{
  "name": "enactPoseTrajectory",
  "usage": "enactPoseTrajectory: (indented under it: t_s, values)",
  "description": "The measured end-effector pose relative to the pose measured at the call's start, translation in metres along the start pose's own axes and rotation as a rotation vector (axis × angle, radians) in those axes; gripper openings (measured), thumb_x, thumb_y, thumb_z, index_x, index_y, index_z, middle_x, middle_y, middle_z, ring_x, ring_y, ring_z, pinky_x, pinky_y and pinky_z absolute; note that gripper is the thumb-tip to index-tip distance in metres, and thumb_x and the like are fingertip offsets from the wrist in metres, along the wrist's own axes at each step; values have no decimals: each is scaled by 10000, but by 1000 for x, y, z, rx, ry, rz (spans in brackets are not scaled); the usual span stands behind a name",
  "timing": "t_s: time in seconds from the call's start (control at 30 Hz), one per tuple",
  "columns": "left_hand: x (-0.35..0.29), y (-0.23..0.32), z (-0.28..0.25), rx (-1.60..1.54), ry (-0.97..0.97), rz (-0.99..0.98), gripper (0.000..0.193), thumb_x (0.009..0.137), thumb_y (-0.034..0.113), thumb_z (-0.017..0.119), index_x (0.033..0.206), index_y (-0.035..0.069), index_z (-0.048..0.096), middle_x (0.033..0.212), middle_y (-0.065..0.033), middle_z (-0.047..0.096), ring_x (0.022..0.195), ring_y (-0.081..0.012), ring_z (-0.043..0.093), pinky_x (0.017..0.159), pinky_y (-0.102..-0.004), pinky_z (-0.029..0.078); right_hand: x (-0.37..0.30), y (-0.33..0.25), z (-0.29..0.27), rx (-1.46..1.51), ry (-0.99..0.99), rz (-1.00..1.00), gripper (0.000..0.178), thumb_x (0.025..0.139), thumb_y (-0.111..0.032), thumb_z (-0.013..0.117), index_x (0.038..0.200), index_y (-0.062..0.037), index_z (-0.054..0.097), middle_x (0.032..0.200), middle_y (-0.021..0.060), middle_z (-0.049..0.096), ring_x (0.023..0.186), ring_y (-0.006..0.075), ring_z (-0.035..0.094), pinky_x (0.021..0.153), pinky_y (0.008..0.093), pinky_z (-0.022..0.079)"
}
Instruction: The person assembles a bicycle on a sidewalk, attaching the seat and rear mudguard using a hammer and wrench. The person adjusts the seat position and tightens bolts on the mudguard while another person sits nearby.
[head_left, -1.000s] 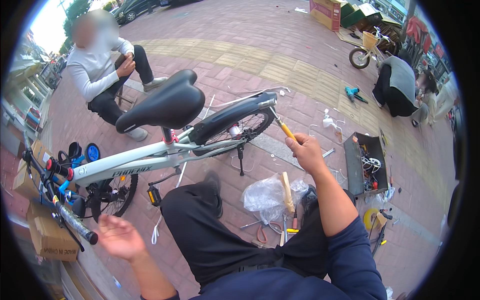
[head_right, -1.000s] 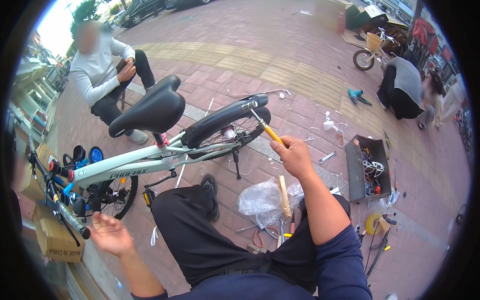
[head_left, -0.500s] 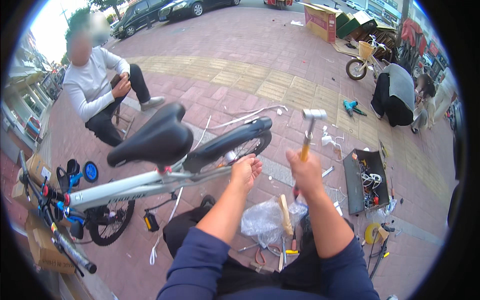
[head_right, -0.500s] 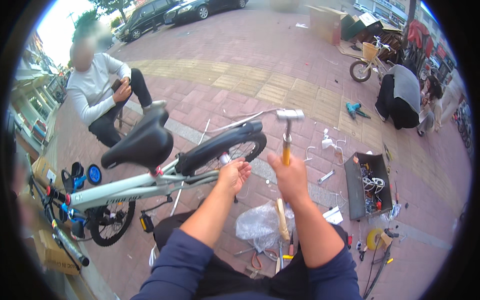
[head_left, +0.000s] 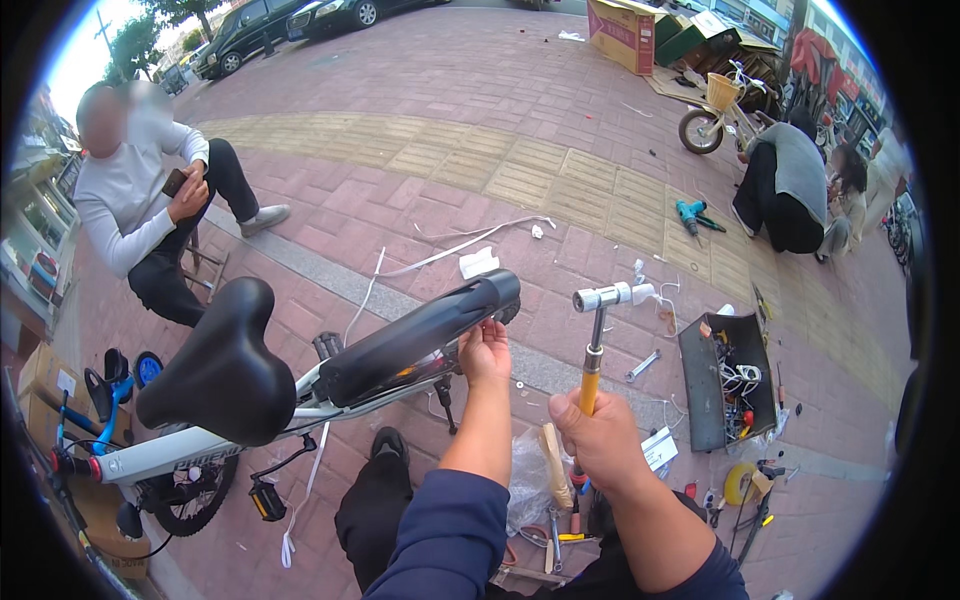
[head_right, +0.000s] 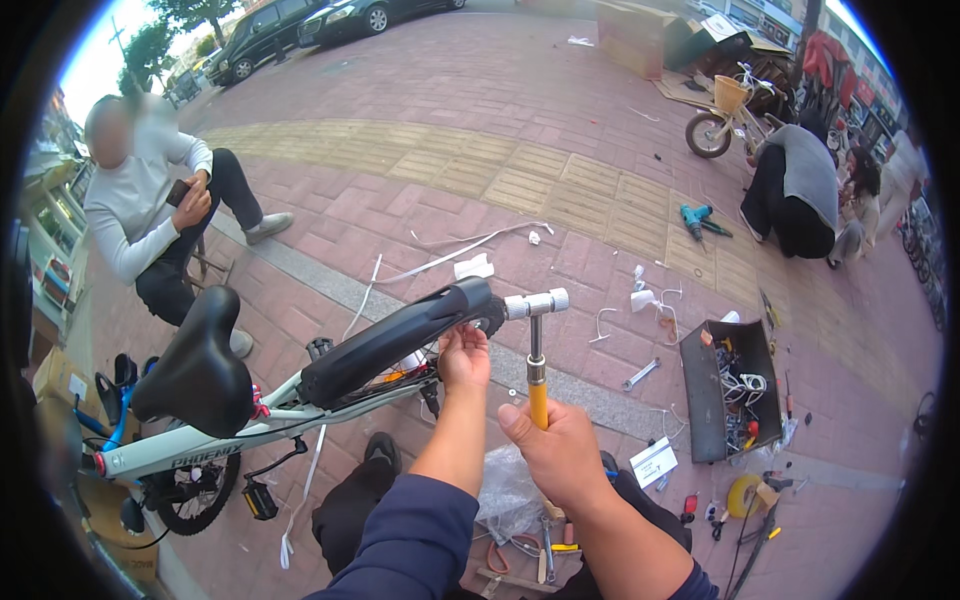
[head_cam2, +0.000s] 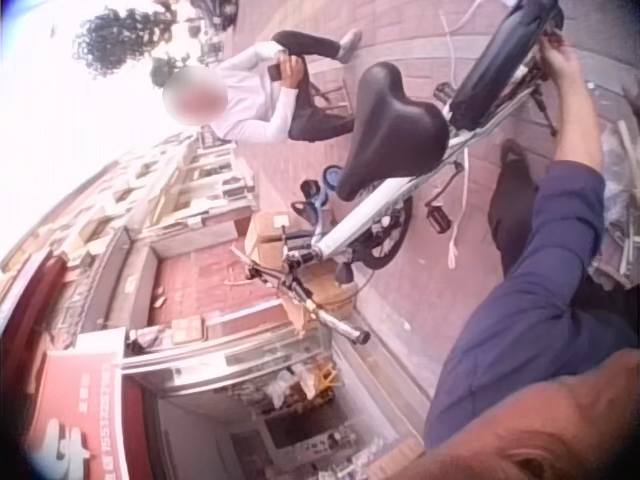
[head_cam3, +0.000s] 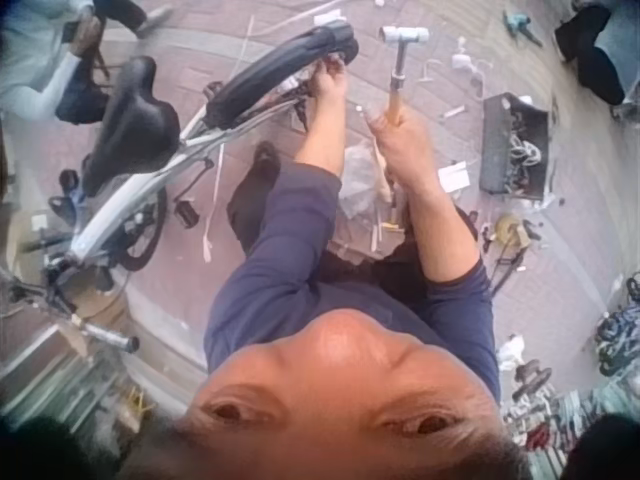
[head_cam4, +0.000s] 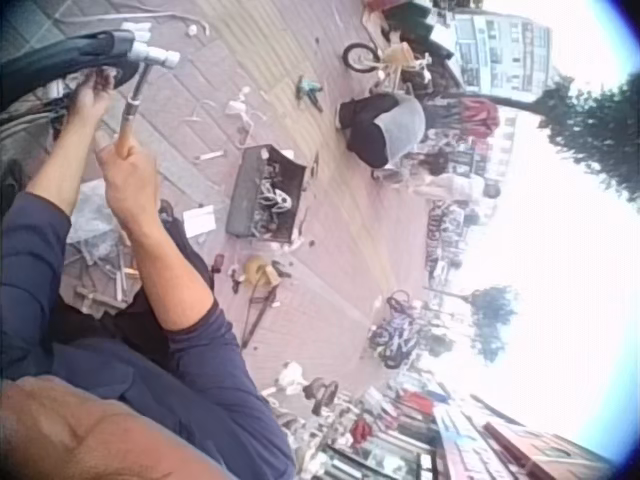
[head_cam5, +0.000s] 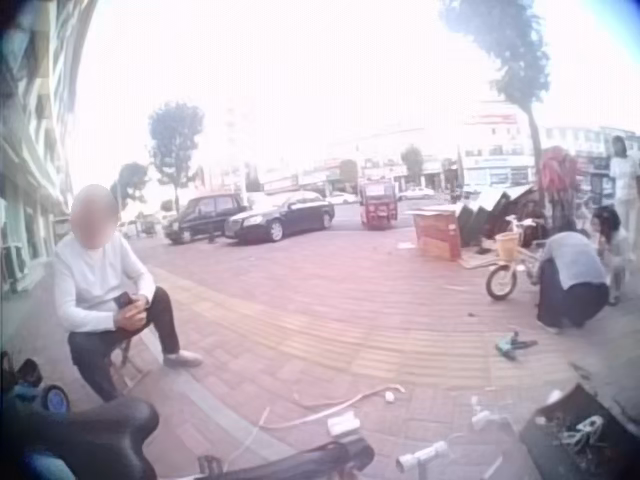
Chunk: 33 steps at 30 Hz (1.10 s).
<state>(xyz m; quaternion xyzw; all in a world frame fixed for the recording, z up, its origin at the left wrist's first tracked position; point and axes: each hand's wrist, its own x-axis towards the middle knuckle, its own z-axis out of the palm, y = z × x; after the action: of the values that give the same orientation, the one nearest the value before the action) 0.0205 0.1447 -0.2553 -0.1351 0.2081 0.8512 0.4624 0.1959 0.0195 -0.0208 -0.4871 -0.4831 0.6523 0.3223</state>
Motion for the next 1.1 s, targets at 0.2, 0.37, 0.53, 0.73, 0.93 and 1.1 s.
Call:
enactPoseTrajectory:
  t_s: [0.2, 0.37, 0.53, 0.73, 0.93, 1.1]
  values:
    - [25, 8, 2, 129, 153, -32, 107, 968, 54, 658, 1063, 102, 642, 909, -32, 680, 769, -126, 637, 671, -298, 561, -1, 2, 9, 24, -28, 12, 348, 951, -355, 750, 828, -53, 629, 692, -62, 518, 632, 46, 424, 569, 258, 355]
    - [24, 7, 8, 100, 165, -51, 150, 910, 68, 739, 1031, 114, 662, 845, -26, 673, 702, -138, 627, 637, -296, 542, -4, 7, 7, -6, -43, 63, 326, 951, -333, 751, 835, -53, 630, 702, -56, 534, 637, 47, 449, 567, 259, 364]
    - [17, 10, 14, 79, 207, -87, 154, 916, 90, 741, 1047, 118, 666, 849, -28, 675, 708, -149, 633, 639, -295, 540, -3, 7, 10, -95, -37, 60, 320, 950, -319, 751, 818, -53, 631, 697, -62, 528, 642, 46, 444, 564, 261, 363]
    - [31, 17, -4, 139, 79, -135, 157, 983, 178, 667, 1134, 154, 632, 976, -32, 687, 786, -139, 653, 664, -285, 577, 1, 4, 15, -181, -46, 81, 340, 940, -328, 762, 800, -46, 633, 685, -71, 507, 647, 43, 411, 565, 265, 356]
    - [23, 6, 1, -14, 110, -99, 96, 949, 113, 699, 1037, 93, 667, 896, -31, 699, 785, -136, 662, 666, -282, 565, 6, 12, 11, -193, -46, 93, 365, 943, -352, 755, 798, -43, 626, 683, -66, 509, 646, 44, 403, 562, 267, 352]
    - [19, 5, -2, -8, 97, -85, 94, 938, 123, 716, 1005, 73, 674, 881, -32, 701, 765, -136, 660, 670, -278, 565, 7, 11, 10, -119, -69, 172, 389, 943, -389, 754, 798, -54, 620, 669, -65, 504, 632, 45, 419, 549, 262, 347]
